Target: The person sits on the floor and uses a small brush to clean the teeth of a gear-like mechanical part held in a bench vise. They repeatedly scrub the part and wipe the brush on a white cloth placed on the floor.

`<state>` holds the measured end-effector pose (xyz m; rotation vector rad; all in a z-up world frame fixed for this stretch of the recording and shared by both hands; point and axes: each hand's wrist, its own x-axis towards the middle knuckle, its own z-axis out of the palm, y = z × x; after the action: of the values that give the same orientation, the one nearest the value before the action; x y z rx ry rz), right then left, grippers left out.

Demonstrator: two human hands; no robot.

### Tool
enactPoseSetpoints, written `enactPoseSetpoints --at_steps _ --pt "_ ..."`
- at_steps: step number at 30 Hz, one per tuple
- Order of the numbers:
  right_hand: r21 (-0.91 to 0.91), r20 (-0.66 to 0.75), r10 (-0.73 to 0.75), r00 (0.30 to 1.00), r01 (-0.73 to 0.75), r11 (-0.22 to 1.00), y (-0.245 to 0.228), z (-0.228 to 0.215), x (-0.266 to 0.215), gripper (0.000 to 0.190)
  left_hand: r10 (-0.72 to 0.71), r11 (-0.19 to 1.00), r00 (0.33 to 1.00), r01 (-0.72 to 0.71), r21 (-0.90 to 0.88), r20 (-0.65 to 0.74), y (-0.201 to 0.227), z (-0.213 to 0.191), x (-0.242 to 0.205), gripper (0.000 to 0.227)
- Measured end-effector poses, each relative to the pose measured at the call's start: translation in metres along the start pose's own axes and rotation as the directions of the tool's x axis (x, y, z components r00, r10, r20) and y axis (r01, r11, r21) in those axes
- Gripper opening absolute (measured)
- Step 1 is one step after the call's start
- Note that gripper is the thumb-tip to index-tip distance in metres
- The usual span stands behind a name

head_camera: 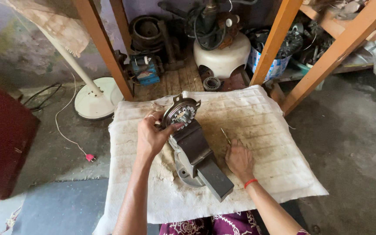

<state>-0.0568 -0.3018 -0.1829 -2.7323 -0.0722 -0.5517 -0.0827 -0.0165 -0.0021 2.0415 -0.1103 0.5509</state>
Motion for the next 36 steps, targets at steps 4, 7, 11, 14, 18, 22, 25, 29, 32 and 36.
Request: enactPoseSetpoints --at_steps 4,7,11,14,18,22,25,29,32,36 --pt "0.017 -0.003 0.008 1.0 -0.008 1.0 -0.001 -0.002 -0.002 0.021 0.091 0.986 0.994 -0.098 0.132 0.056 0.004 -0.01 0.01 0.045" --pt "0.018 0.004 0.014 1.0 -0.014 1.0 -0.004 -0.004 -0.001 0.021 0.026 0.979 0.992 -0.051 0.196 0.127 0.002 -0.014 0.02 0.045" --pt "0.023 0.013 0.031 0.999 -0.032 0.999 -0.01 -0.012 0.0 0.022 -0.113 0.962 0.965 0.047 0.268 0.236 0.005 -0.015 0.034 0.049" --pt "0.064 0.031 0.076 0.997 -0.078 0.995 -0.015 -0.017 -0.002 0.019 -0.133 0.954 0.953 0.048 0.296 0.273 0.008 -0.019 0.037 0.047" --pt "0.024 0.026 0.053 0.998 -0.053 0.998 -0.015 -0.018 0.001 0.021 -0.063 0.943 0.963 -0.028 0.33 0.262 0.012 -0.02 0.038 0.045" --pt "0.006 0.008 0.026 1.0 -0.026 1.0 -0.009 -0.012 0.001 0.021 -0.126 0.923 0.939 -0.007 0.384 0.321 0.012 -0.019 0.051 0.043" --pt "-0.008 -0.009 0.004 1.0 -0.004 1.0 -0.005 -0.006 0.003 0.02 -0.139 0.895 0.929 -0.03 0.445 0.343 0.014 -0.017 0.057 0.042" --pt "0.008 0.011 0.015 1.0 -0.015 1.0 -0.006 -0.006 0.004 0.018 -0.13 0.858 0.928 -0.071 0.509 0.348 0.013 -0.013 0.06 0.046" --pt "0.009 0.053 0.05 0.997 -0.05 0.999 -0.006 -0.008 0.005 0.019 -0.086 0.86 0.942 -0.095 0.501 0.325 0.011 -0.01 0.056 0.046" --pt "0.015 0.02 0.019 1.0 -0.02 1.0 -0.004 -0.005 0.003 0.018 -0.104 0.873 0.946 -0.061 0.484 0.306 0.008 -0.011 0.05 0.047"
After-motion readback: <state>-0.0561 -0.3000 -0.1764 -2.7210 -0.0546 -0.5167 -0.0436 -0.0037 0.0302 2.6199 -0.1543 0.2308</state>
